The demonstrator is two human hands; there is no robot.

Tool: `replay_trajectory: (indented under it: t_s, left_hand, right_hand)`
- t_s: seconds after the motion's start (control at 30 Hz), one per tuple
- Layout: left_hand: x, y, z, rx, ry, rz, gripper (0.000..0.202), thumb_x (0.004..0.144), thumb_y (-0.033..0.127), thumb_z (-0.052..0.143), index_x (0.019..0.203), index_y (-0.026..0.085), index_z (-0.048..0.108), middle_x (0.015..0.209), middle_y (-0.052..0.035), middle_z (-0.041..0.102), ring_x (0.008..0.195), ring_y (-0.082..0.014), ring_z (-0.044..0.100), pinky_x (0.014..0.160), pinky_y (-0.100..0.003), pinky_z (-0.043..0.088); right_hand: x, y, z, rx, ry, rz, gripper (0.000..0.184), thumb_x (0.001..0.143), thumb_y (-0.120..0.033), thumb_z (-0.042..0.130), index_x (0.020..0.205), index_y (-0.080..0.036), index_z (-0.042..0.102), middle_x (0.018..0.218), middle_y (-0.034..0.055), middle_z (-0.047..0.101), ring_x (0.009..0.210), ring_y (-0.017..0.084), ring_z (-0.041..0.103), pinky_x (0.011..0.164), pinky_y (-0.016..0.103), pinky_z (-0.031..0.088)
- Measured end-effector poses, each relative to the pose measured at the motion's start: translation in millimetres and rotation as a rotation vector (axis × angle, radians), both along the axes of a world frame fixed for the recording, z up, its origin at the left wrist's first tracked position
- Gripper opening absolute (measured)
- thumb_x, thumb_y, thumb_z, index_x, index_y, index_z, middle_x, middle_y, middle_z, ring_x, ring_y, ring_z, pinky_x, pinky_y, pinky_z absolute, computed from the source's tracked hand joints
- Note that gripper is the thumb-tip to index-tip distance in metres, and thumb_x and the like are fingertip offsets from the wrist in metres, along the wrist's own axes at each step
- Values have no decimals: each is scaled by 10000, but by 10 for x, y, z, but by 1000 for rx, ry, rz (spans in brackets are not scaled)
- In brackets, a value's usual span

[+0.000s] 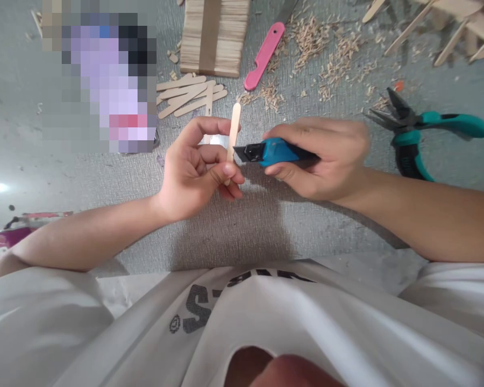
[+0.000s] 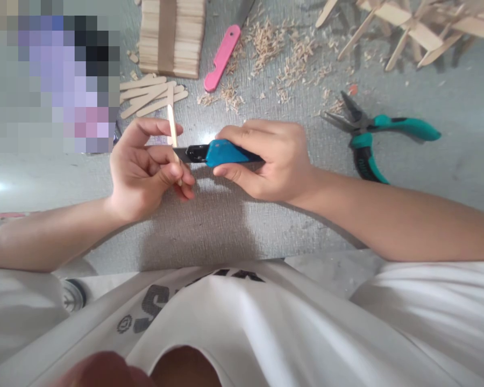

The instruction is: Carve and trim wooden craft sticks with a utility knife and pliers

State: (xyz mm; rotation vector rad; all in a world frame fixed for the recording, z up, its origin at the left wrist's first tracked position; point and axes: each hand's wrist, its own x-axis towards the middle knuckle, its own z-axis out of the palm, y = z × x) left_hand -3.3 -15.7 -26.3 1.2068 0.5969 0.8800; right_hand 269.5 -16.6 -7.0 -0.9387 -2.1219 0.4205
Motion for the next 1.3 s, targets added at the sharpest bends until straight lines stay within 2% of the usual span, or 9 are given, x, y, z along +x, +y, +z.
replay_trajectory:
  t_s: [0.1, 0.23, 0.37, 0.57, 0.77, 0.93, 1.07, 1.17, 1.3]
  left_hand:
    - [0, 6, -11, -10, 9, 14, 574, 1084, 503, 847, 1496, 266, 525, 929, 58, 872, 654, -138, 838, 542, -185, 656]
    - [10, 0, 9, -6, -15, 29, 573, 1079, 505, 859, 1500, 277, 545, 923, 64, 864, 654, -134, 834, 550, -192, 661]
    - [17, -8, 46, -4, -40, 37, 519, 1084, 477, 860, 1469, 281, 571, 908, 66, 851, 649, -134, 831, 531, -192, 645]
    - [10, -3, 66, -5, -43, 16, 517, 1089, 509, 845, 1487, 293, 594, 908, 59, 834, 640, -143, 821, 531, -227, 651]
    - [16, -2, 74, 24, -124, 10, 449, 1121, 393, 823, 1454, 267, 550, 922, 69, 841, 638, -115, 815, 517, -180, 621]
    - [16, -9, 67, -47, -68, -9, 489, 1115, 488, 818, 1467, 278, 551, 911, 69, 833, 668, -130, 824, 546, -203, 640]
    - [8, 13, 55, 34, -139, -1, 453, 1116, 417, 831, 1444, 255, 565, 899, 70, 836, 631, -109, 809, 518, -166, 620]
    - [-19, 40, 62, 119, -120, -42, 421, 1136, 381, 801, 1462, 243, 572, 901, 67, 829, 653, -102, 815, 552, -153, 631]
    - [-40, 41, 6, 209, -48, -75, 636, 1106, 487, 811, 1624, 237, 539, 829, 63, 786, 575, -100, 756, 512, -154, 581]
  right_hand:
    - [10, -10, 10, -31, -3, 17, 389, 1094, -651, 729, 1266, -318, 833, 881, 28, 788, 703, 218, 677, 660, 383, 493]
    - [12, -12, 9, -66, -37, 31, 420, 1115, -681, 665, 1232, -317, 839, 843, 36, 780, 684, 231, 682, 634, 404, 510]
    - [5, -11, 12, -70, -29, 39, 408, 1104, -666, 688, 1216, -302, 833, 812, 35, 772, 657, 225, 668, 600, 406, 510]
    - [20, -15, 22, -147, -82, 11, 519, 1112, -757, 596, 1212, -310, 839, 811, 54, 766, 680, 237, 670, 640, 425, 540]
    - [36, -10, 8, -112, -63, 33, 457, 1120, -720, 620, 1221, -327, 830, 786, 34, 728, 651, 221, 637, 627, 405, 512]
    - [26, -2, 25, -89, -50, 63, 434, 1131, -684, 633, 1205, -301, 823, 764, 25, 714, 639, 201, 616, 608, 384, 494]
    - [41, 37, 39, -76, -31, 130, 433, 1144, -663, 642, 1224, -272, 810, 753, 1, 686, 632, 171, 589, 592, 350, 460]
    - [74, 69, 56, -120, -21, 197, 414, 1148, -646, 647, 1262, -284, 811, 760, -1, 688, 614, 167, 573, 580, 350, 440]
    - [104, 93, 89, -198, -41, 259, 446, 1156, -675, 614, 1292, -299, 812, 803, 7, 721, 628, 170, 602, 618, 344, 480]
